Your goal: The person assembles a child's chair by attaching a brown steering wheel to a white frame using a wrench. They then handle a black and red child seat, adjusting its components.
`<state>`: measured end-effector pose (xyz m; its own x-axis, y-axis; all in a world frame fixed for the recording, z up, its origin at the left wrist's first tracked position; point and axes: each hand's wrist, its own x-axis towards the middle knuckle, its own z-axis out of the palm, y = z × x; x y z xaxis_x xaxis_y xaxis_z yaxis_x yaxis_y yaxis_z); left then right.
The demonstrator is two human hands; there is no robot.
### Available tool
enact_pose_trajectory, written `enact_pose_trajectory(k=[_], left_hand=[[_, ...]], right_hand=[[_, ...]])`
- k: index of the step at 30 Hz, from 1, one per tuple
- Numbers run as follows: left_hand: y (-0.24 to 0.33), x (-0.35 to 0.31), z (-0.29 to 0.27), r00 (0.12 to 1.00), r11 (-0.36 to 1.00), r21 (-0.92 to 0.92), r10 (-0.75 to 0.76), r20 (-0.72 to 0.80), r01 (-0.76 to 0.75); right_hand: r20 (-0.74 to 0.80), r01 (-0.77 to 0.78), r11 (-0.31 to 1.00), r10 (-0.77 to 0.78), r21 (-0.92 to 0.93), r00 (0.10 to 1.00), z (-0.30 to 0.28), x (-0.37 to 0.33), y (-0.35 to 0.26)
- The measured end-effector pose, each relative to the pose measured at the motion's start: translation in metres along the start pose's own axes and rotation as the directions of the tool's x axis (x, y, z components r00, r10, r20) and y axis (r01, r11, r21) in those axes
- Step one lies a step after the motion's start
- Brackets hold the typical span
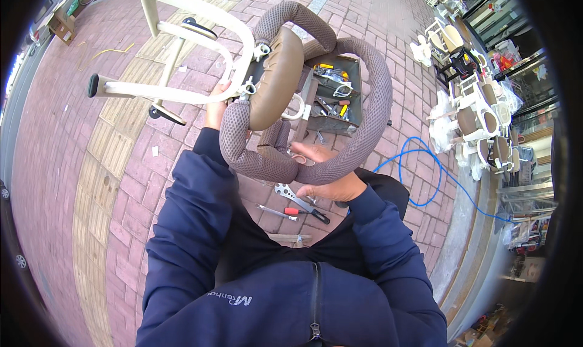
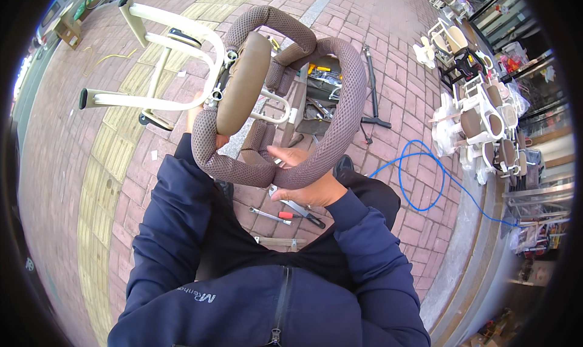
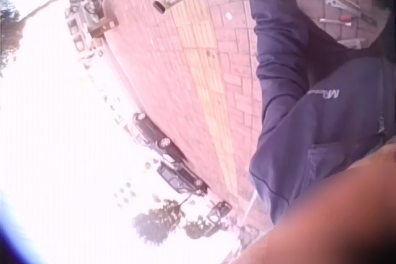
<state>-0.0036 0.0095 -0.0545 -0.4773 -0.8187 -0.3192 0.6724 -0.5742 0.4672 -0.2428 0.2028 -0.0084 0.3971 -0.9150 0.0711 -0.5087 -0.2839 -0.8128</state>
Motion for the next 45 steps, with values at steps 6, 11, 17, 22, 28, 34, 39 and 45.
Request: enact_pose_trajectory(k=[6, 11, 17, 22, 28, 34, 39, 45], left_hand=[[-0.007, -0.023, -0.007, 0.987, 0.95, -0.266, -0.16, 0.03, 0.162], [-0.016, -0.034, -0.008, 0.903, 0.975, -0.115, -0.129, 0.409, 0.192], [-0.01, -0.06, 0.01, 0.985, 0.985, 0.066, -0.155, -0.079, 0.16], [0.01, -0.085, 0.009, 0.979, 0.795, 0.606, -0.147, 0.138, 0.035], [-0.002, -0.074, 0.015, 0.986, 0.229, 0.96, 0.081, 0.149, -0.164], [0.018, -0.039, 0.003, 0.995, 0.387, 0.918, 0.085, 0.05, -0.08], [0.012, -0.023, 0.004, 0.992, 0.502, 0.864, 0.12, -0.029, -0.035], [0.019, -0.004, 0.007, 0.955, 0.743, 0.637, 0.293, -0.038, -0.203]], right_hand=[[-0.059, 0.07, 0.977, -0.059, 0.2, 0.997, 0.011, 0.006, -0.043], [-0.173, 0.126, 0.816, -0.032, 0.565, 0.984, 0.002, 0.046, -0.081], [-0.221, 0.117, 0.491, 0.16, 0.863, 0.962, 0.003, 0.101, -0.065], [-0.163, 0.023, 0.387, 0.333, 0.922, 0.929, 0.024, 0.114, -0.028], [0.092, -0.259, 0.32, 0.453, 0.911, 0.887, 0.021, 0.119, 0.0], [0.097, -0.346, 0.891, 0.332, 0.293, 0.938, -0.046, 0.066, 0.001], [0.432, -0.405, 0.914, 0.377, -0.03, 0.819, -0.026, 0.028, 0.004], [0.013, -0.068, 0.862, 0.086, -0.503, 0.996, 0.002, 0.031, 0.029]])
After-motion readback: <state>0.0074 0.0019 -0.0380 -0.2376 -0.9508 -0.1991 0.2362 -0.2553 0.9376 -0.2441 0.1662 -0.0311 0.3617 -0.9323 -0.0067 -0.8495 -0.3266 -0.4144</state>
